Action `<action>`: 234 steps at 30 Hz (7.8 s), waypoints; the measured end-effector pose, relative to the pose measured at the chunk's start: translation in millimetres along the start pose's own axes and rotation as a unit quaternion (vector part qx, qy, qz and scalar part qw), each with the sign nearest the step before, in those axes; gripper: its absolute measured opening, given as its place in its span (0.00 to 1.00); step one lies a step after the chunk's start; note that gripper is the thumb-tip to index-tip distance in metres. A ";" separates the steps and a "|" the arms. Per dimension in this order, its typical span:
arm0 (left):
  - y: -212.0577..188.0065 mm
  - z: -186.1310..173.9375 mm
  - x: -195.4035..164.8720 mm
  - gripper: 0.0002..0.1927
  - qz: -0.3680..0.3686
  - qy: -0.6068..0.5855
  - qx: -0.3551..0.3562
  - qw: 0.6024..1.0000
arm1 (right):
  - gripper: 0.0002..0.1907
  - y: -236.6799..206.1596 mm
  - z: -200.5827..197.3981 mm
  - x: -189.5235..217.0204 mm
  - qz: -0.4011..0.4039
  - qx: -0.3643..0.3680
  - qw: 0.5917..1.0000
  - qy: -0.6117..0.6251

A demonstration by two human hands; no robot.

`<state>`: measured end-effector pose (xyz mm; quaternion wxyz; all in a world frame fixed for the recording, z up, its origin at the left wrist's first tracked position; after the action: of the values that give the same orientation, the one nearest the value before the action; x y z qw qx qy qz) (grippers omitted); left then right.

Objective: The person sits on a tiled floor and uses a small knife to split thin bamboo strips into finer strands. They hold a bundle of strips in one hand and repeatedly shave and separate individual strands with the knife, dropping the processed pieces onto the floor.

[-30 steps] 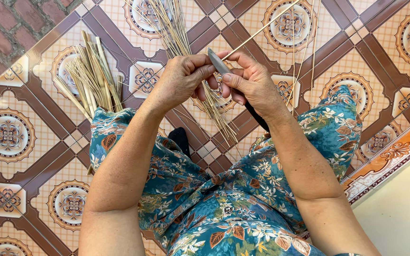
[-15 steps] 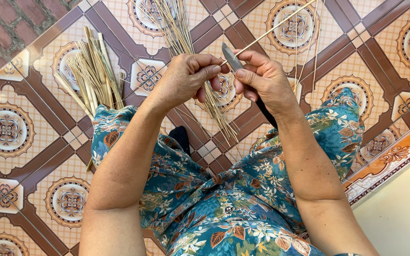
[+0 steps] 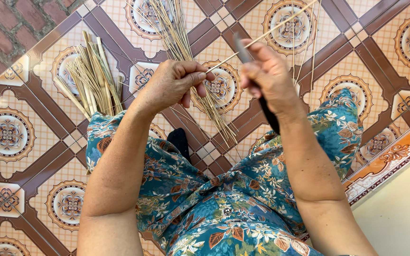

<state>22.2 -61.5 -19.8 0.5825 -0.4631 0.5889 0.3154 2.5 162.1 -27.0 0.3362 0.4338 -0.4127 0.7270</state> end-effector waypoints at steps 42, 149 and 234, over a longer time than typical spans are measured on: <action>15.8 18.8 -3.7 0.19 0.106 0.132 -0.022 0.985 | 0.14 6.4 -26.4 10.3 -0.097 -0.060 0.993 -0.026; -44.6 -104.2 22.9 0.11 -0.050 0.139 -0.040 0.988 | 0.23 21.0 -52.9 -22.1 0.011 -0.045 0.997 0.062; -25.2 -58.3 2.9 0.08 0.024 0.113 -0.124 0.986 | 0.24 -23.4 -121.8 24.1 -0.172 -0.182 0.961 0.114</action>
<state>22.6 -124.5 -11.2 0.4425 -0.5503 0.6178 0.3459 -30.3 284.0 -32.4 0.5742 0.3439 -0.4160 0.6157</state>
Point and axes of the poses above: each hand's wrist, its own y-axis towards the middle knuckle, its own z-axis out of the palm, x = y × z, the point moved 5 cm from there along y, towards the middle knuckle, and after that the axes turned 8 degrees about z, right-handed, at the moved point
